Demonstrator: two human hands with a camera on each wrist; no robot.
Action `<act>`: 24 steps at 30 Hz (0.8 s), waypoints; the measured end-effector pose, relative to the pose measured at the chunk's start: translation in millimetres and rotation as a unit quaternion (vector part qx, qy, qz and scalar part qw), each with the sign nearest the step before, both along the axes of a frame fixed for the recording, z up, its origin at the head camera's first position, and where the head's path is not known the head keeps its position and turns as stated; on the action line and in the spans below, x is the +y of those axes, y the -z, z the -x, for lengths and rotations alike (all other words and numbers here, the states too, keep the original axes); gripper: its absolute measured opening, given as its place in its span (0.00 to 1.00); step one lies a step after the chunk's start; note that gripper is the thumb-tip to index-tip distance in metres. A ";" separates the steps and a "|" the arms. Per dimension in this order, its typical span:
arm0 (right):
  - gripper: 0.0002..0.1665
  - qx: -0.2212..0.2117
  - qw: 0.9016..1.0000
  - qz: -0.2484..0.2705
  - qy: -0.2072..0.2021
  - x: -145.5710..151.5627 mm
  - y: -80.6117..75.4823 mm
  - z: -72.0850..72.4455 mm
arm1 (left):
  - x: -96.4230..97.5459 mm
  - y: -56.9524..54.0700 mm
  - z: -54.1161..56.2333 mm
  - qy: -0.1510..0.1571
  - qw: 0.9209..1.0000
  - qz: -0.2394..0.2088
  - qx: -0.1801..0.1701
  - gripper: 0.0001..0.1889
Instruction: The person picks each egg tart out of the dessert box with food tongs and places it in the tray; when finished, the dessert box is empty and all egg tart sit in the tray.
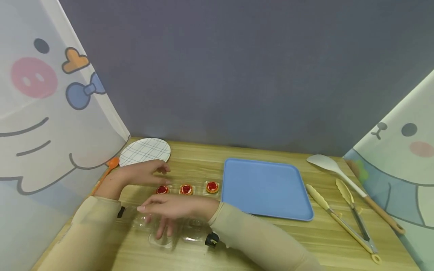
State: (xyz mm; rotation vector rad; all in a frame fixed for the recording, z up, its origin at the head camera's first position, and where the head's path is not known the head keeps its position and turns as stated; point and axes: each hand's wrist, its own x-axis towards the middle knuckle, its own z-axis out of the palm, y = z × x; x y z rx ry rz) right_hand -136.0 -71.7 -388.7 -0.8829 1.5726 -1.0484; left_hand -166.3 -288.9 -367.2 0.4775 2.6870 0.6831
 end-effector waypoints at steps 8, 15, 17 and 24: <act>0.25 0.016 0.998 -0.053 -0.016 -26.6 13.7 -7.5 | -16.4 4.5 -13.5 -0.019 0.999 -0.001 -0.036 0.40; 0.28 0.035 0.997 -0.069 -0.015 -30.8 18.8 -8.7 | -27.6 11.0 -23.7 -0.021 0.999 -0.015 -0.045 0.38; 0.28 0.043 0.997 -0.069 -0.011 -29.8 18.9 -8.3 | -28.6 12.0 -25.4 -0.020 0.999 -0.018 -0.045 0.39; 0.26 0.075 0.995 -0.068 -0.003 -23.8 16.7 -6.3 | -29.9 14.6 -28.5 -0.029 0.999 -0.021 -0.031 0.42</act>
